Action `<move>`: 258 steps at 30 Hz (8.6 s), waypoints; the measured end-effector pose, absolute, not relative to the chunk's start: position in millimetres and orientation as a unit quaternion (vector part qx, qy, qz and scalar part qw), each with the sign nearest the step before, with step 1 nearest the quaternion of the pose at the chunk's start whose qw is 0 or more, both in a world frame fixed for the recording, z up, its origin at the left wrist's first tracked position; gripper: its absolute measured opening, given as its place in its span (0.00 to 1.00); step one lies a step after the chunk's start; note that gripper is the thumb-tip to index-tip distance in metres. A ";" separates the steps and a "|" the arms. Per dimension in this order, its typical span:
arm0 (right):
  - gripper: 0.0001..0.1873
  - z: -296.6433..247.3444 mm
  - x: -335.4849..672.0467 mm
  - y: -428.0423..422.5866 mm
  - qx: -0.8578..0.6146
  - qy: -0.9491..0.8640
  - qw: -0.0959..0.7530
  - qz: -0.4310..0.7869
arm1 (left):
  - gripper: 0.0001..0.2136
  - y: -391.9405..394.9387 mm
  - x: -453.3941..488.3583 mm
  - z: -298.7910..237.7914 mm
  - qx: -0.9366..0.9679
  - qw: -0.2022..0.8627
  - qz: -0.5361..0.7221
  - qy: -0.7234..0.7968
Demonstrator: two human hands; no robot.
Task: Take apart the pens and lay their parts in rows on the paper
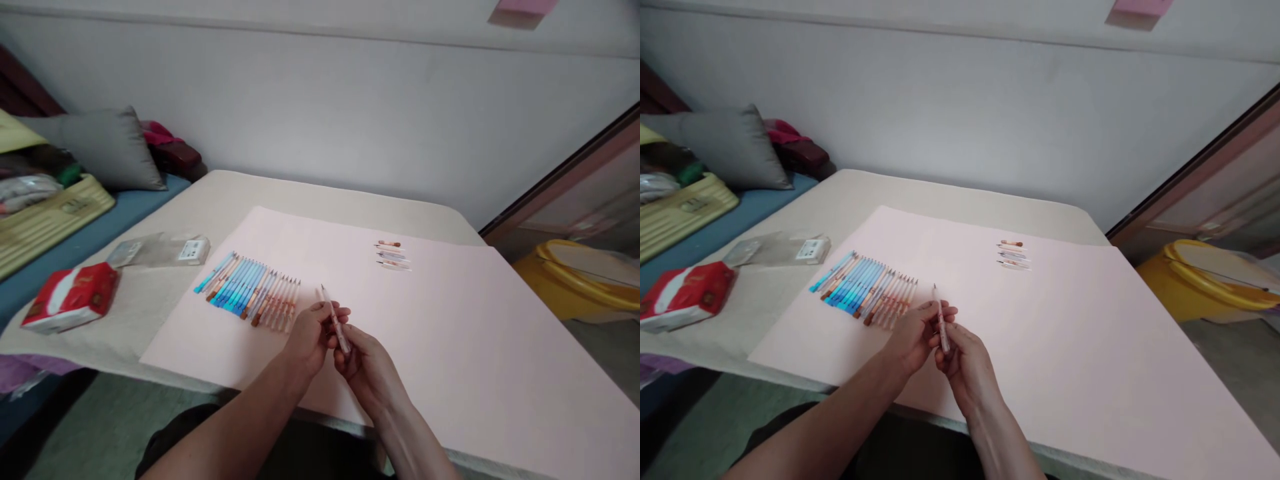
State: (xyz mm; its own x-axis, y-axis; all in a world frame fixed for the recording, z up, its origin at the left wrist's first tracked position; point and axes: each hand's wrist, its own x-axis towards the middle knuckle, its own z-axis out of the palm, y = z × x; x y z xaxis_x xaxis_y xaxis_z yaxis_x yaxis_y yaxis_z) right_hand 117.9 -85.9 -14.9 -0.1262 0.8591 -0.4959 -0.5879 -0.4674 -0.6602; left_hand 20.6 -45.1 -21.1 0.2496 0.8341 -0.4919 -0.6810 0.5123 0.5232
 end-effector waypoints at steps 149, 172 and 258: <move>0.12 -9.7 133.5 -86.1 -0.597 -0.355 0.562 0.450 | 0.04 -27.0 3.7 -19.3 0.035 0.724 0.582 0.370; 0.09 -40.6 141.9 -67.9 -0.691 -0.607 0.308 0.245 | 0.06 -20.5 -11.2 -16.4 -0.002 0.715 0.593 0.371; 0.12 -2.8 166.4 -83.8 -0.684 -0.675 0.225 0.159 | 0.05 -54.6 21.6 -23.5 0.185 0.782 0.429 0.412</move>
State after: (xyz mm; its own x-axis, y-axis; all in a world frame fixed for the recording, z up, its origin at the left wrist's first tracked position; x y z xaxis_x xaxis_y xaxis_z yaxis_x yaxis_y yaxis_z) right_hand 166.4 -83.8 -2.8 0.0375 0.9956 0.0863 0.8520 0.0133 -0.5234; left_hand 21.6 -54.6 -23.5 0.2924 0.8233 -0.4864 -0.5178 0.5639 0.6433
